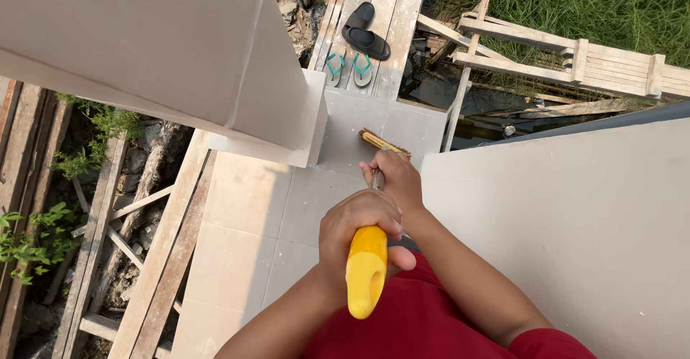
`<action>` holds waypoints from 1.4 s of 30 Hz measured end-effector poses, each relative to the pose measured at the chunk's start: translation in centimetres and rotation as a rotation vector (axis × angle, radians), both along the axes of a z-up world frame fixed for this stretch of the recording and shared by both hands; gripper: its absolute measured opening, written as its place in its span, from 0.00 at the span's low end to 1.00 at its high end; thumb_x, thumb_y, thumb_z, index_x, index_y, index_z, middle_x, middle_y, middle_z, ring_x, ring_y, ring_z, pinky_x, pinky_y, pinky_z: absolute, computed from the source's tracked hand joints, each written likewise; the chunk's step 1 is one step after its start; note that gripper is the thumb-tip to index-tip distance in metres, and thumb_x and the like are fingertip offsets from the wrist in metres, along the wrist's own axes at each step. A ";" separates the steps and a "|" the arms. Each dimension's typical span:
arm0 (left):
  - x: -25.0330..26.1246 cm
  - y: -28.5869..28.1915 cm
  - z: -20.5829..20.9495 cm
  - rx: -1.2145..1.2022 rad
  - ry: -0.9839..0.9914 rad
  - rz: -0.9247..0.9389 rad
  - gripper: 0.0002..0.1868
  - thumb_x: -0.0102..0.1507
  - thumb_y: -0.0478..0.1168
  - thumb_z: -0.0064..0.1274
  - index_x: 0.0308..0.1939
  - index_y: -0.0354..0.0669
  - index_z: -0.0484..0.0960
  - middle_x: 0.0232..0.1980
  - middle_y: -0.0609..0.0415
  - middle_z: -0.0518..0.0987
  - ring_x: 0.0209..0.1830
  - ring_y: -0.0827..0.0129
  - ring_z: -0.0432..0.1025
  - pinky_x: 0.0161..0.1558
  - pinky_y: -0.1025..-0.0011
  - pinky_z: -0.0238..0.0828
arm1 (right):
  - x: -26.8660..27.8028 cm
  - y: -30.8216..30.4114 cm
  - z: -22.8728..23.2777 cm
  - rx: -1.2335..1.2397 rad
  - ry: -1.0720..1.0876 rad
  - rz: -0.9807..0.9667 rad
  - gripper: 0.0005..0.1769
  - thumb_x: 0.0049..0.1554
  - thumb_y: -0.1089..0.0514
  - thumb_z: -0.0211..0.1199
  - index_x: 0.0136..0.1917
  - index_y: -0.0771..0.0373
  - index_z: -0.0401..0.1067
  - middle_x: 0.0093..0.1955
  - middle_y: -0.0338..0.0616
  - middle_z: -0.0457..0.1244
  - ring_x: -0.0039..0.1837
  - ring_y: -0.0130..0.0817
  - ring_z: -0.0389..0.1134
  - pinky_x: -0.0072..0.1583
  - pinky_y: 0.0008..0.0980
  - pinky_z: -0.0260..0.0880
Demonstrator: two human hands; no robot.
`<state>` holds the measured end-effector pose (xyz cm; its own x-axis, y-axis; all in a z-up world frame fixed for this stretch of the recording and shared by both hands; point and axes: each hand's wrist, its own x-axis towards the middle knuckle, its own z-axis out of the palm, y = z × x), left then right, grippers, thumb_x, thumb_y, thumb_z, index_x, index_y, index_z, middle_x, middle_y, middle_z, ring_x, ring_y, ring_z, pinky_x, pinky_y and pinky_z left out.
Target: The person sweeps a tiled balcony floor using a long-handled brush, moving it back and forth to clean the surface and edges.
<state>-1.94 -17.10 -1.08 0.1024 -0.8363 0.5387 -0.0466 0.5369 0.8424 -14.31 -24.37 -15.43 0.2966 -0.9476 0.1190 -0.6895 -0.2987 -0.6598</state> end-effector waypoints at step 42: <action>2.5 31.7 -23.7 0.947 0.092 0.412 0.16 0.66 0.49 0.58 0.33 0.39 0.77 0.35 0.50 0.70 0.34 0.60 0.65 0.39 0.65 0.63 | 3.5 27.1 14.5 0.313 -0.601 1.091 0.10 0.63 0.67 0.63 0.49 0.62 0.61 0.39 0.43 0.66 0.41 0.34 0.71 0.47 0.30 0.72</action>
<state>0.59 14.62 -24.81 0.4841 -0.8040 -0.3452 0.0095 -0.3897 0.9209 -10.79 2.70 -0.92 0.9102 -0.2614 0.3214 0.2418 -0.2947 -0.9245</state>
